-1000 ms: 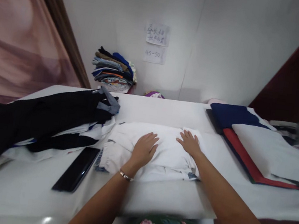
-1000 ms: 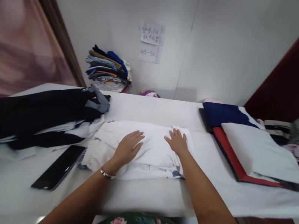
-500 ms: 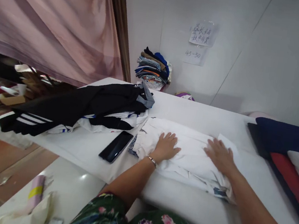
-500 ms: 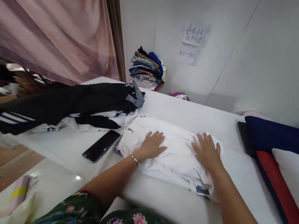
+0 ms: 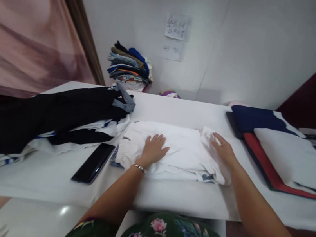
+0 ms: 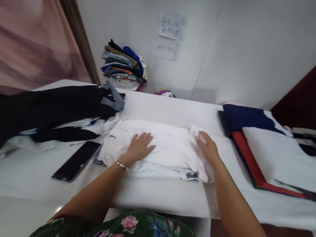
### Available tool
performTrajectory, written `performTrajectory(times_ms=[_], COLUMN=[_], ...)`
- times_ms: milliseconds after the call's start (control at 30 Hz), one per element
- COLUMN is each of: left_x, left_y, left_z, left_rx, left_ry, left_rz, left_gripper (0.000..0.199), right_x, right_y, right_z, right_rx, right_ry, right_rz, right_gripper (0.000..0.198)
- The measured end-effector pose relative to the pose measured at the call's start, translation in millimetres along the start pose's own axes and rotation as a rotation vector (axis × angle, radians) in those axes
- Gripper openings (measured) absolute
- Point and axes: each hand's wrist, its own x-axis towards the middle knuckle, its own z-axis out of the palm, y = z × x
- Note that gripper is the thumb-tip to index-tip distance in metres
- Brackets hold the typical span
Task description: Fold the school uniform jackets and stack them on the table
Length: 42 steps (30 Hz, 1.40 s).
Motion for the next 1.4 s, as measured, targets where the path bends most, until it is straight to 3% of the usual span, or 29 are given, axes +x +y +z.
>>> performTrajectory(times_ms=[67, 167, 267, 400, 467, 533, 667, 767, 900, 1067, 1133, 1233, 1333, 1400], left_x=[1.8, 3.0, 3.3, 4.3, 5.5, 7.5, 14.1, 19.3, 23.0, 23.1, 23.5, 23.6, 20.2, 15.1], left_y=[-1.3, -1.6, -0.3, 3.6, 7.8, 15.4, 43.0, 66.3, 81.2, 76.5, 75.6, 78.2, 80.8, 77.1], left_z=[1.0, 1.5, 0.8, -5.9, -12.7, -20.7, -27.4, -16.0, 4.1, 8.1, 6.1, 1.9, -7.3, -17.0], left_rx=[0.013, 0.030, 0.049, 0.077, 0.084, 0.076, 0.023, -0.017, -0.035, -0.048, -0.066, -0.122, -0.187, -0.209], left_ry=[0.010, 0.020, 0.011, -0.040, -0.079, -0.125, -0.192, -0.199, -0.171, -0.146, -0.163, -0.189, -0.195, -0.142], left_rz=[0.009, 0.014, 0.015, 0.001, -0.014, -0.022, 0.055, 0.167, 0.190, 0.212, 0.195, 0.156, 0.154, 0.181], left_gripper=[0.050, 0.050, 0.050, 0.050, 0.050, 0.050, 0.055, 0.056, 0.056, 0.058, 0.058, 0.056, 0.052, 0.048], right_x=[-5.6, -15.4, -21.1, -22.8, -20.8, -15.8, -3.7, -7.7, -25.9, -29.3, -28.7, -35.0, -49.9, -61.2], right_y=[16.3, 37.7, 42.7, 26.2, 17.8, 16.1, 40.5, 70.4, 96.8, 96.8, 82.3, 45.9, 12.5, 3.7], right_z=[-17.7, -30.0, -28.8, -24.3, -30.0, -45.8, -96.4, -118.2, -108.9, -108.4, -112.6, -101.0, -60.3, -25.8], right_rx=[0.049, 0.084, 0.127, 0.236, 0.317, 0.345, 0.231, 0.013, -0.123, -0.275, -0.396, -0.444, -0.435, -0.518], right_ry=[0.119, 0.143, 0.073, -0.106, -0.188, -0.182, 0.004, 0.088, 0.091, 0.049, 0.073, 0.135, 0.029, -0.100], right_rz=[0.165, 0.323, 0.355, 0.363, 0.361, 0.342, 0.252, 0.280, 0.295, 0.287, 0.226, -0.076, -0.402, -0.509], right_gripper=[0.055, 0.054, 0.061, 0.058, 0.052, 0.052, 0.053, 0.048, 0.038, 0.049, 0.060, 0.062, 0.057, 0.055])
